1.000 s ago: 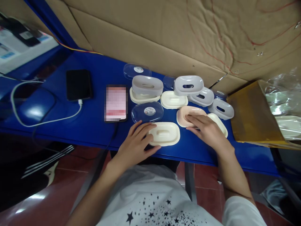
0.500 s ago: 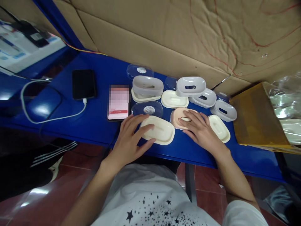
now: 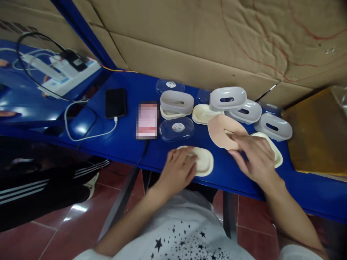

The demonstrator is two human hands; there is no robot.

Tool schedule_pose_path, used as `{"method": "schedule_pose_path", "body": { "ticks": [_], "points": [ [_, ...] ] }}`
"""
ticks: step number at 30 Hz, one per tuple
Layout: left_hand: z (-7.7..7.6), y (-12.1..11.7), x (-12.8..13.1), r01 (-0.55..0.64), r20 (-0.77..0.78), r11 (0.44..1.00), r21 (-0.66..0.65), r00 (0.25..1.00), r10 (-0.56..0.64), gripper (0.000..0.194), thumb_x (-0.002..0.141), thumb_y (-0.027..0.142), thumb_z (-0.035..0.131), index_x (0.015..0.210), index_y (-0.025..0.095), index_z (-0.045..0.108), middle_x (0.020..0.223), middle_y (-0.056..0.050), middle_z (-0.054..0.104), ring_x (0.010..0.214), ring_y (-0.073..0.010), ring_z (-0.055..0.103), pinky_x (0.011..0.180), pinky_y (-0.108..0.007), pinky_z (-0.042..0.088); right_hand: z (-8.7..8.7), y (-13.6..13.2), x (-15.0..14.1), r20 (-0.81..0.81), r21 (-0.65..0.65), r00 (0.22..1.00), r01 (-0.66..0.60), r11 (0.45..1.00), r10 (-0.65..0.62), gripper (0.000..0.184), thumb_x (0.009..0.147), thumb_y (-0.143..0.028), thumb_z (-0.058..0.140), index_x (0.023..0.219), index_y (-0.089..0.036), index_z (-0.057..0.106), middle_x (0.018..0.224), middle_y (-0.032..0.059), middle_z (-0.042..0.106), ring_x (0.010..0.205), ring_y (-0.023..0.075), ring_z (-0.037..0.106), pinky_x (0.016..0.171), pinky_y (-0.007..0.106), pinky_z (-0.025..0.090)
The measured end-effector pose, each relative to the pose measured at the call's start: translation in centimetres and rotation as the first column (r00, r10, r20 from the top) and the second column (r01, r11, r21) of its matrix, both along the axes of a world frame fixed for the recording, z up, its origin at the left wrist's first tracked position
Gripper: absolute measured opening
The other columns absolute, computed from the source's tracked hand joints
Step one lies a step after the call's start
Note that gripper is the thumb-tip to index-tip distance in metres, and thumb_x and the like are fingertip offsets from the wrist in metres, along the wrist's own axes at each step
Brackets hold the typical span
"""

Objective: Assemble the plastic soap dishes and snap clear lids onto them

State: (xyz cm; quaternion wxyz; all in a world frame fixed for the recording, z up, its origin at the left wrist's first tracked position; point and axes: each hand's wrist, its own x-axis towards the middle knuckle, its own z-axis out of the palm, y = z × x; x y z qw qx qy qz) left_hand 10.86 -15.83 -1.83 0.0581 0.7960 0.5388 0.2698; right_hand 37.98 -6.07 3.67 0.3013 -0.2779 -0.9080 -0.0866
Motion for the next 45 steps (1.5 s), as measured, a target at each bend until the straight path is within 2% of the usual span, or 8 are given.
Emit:
{"method": "schedule_pose_path", "body": {
  "ticks": [4,9,12,16,24,31,37,45],
  "points": [
    [-0.6,2.2,3.3,0.06,0.211,0.998,0.024,0.975,-0.064,0.042,0.113,0.021,0.045,0.154,0.016,0.052,0.155,-0.022,0.057,0.146,-0.0332,0.056,0.116,-0.053,0.054,-0.7,-1.2,-0.6,-0.132,0.052,0.987,-0.086,0.995,0.092,0.064,0.099,-0.018,0.078,0.158,-0.016,0.055,0.122,0.0129,0.083,0.111,0.0285,0.079,0.098,0.043,0.06],
    [0.3,5.3,-1.5,-0.09,0.048,0.995,0.039,0.995,0.088,0.052,0.107,0.018,0.054,0.159,0.018,0.052,0.173,-0.025,0.04,0.162,-0.0419,0.038,0.129,-0.066,0.036,-1.6,-2.7,-1.5,-0.065,0.013,0.975,-0.21,0.978,0.21,0.043,0.103,-0.025,0.074,0.145,-0.021,0.068,0.117,0.007,0.085,0.109,0.0242,0.078,0.094,0.041,0.062],
    [0.8,5.4,-4.1,-0.163,-0.135,0.986,-0.038,0.978,0.157,0.048,0.108,0.02,0.058,0.156,0.023,0.059,0.17,-0.022,0.048,0.155,-0.0431,0.048,0.123,-0.07,0.038,-2.1,-4.2,-2.9,0.105,0.101,0.893,-0.448,0.888,0.438,0.022,0.106,-0.03,0.069,0.122,-0.022,0.08,0.114,0.0052,0.085,0.105,0.0206,0.075,0.089,0.036,0.062],
    [1.2,4.6,-5.0,-0.114,-0.188,0.99,-0.086,0.977,0.097,0.047,0.107,0.028,0.066,0.154,0.025,0.062,0.161,-0.019,0.059,0.146,-0.0425,0.056,0.118,-0.069,0.042,-3.1,-5.6,-5.1,0.18,0.146,0.75,-0.66,0.737,0.636,0.021,0.107,-0.031,0.066,0.114,-0.023,0.084,0.108,0.0034,0.084,0.094,0.0169,0.073,0.081,0.031,0.059],
    [1.1,4.2,-6.4,-0.041,0.034,0.976,-0.215,0.998,0.049,0.05,0.104,0.033,0.074,0.153,0.029,0.063,0.172,-0.019,0.044,0.159,-0.04,0.045,0.125,-0.067,0.041,-4.4,-4.8,-4.8,0.261,0.04,0.874,-0.434,0.9,0.41,0.026,0.108,-0.02,0.058,0.123,-0.02,0.08,0.119,0.0053,0.084,0.103,0.0204,0.073,0.089,0.036,0.059],
    [2.7,3.7,-6.0,-0.025,0.363,0.976,-0.214,0.926,0.104,0.043,0.107,0.048,0.069,0.143,0.026,0.069,0.151,-0.012,0.069,0.143,-0.0304,0.065,0.12,-0.052,0.054,-5.3,-4.2,-5.1,0.16,-0.1,0.928,-0.323,0.941,0.336,0.035,0.105,-0.009,0.058,0.136,-0.015,0.072,0.134,0.0104,0.079,0.124,0.0245,0.071,0.106,0.042,0.057],
    [2.2,1.2,-3.7,0.115,0.253,0.984,-0.134,0.964,-0.078,0.047,0.109,0.039,0.069,0.154,0.031,0.059,0.154,-0.011,0.066,0.144,-0.0301,0.062,0.121,-0.053,0.05,-6.5,-3.6,-4.8,-0.095,-0.212,0.975,-0.217,0.953,0.201,0.025,0.104,-0.022,0.072,0.128,-0.029,0.072,0.116,0.0041,0.078,0.117,0.0222,0.073,0.101,0.04,0.061],
    [-1.4,-0.1,-1.5,0.092,0.198,0.994,0.06,0.975,-0.102,0.069,0.103,0.024,0.077,0.164,0.038,0.046,0.177,-0.014,0.034,0.167,-0.0399,0.031,0.13,-0.067,0.04,-5.6,-2.2,-4.5,0.008,-0.327,0.993,-0.106,0.939,0.115,0.069,0.103,-0.044,0.074,0.165,-0.028,0.046,0.157,0.0165,0.062,0.151,0.0363,0.055,0.121,0.06,0.051]
  ]
}}
